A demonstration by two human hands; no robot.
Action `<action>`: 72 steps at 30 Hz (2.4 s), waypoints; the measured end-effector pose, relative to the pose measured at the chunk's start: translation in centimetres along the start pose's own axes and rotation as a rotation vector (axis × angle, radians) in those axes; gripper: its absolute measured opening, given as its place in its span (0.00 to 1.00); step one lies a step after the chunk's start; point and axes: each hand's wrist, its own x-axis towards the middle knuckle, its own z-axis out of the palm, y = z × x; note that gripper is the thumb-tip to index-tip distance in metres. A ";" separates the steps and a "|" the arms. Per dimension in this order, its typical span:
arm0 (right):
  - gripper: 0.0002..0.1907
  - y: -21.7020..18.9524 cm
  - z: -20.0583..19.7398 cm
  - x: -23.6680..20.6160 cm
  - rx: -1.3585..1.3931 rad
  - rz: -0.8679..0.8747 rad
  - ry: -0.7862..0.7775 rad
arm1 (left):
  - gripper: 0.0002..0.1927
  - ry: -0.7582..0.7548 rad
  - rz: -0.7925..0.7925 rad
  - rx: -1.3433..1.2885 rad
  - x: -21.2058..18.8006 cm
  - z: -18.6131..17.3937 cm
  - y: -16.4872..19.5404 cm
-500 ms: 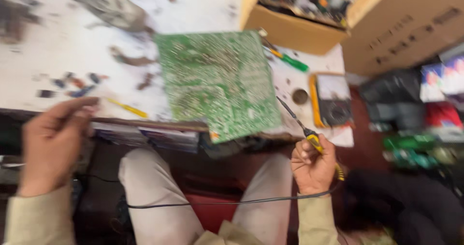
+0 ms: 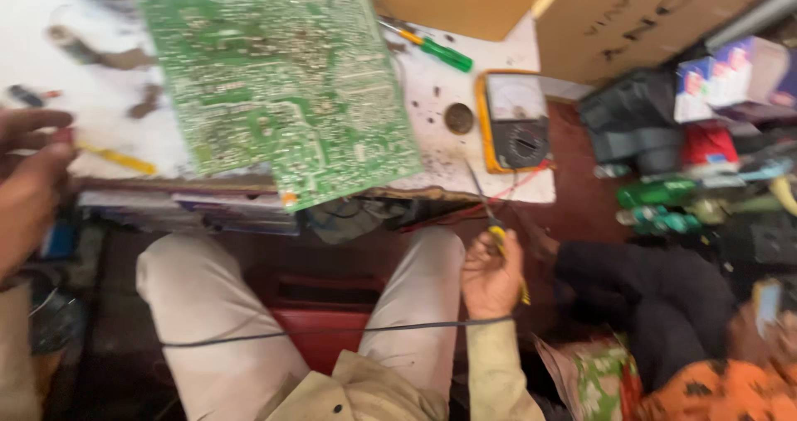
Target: The person sits at a cluttered repair workbench and solders a small component onto a green circuit board using a soldering iron, holding the board steady with one hand. They reposition the board, pick up a small cylindrical part, and continue soldering connections on the board.
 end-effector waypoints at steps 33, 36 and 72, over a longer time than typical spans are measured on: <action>0.23 -0.9 7.7 -0.3 -0.235 -0.284 -0.584 | 0.29 -0.101 0.097 0.149 3.1 4.0 7.8; 0.22 0.3 9.7 -1.2 -0.333 -0.296 -0.796 | 0.32 -0.272 0.015 -0.205 0.2 9.2 7.8; 0.23 -2.2 18.3 -3.7 -0.588 -0.703 -0.839 | 0.38 0.021 0.194 -0.255 -4.2 20.6 31.2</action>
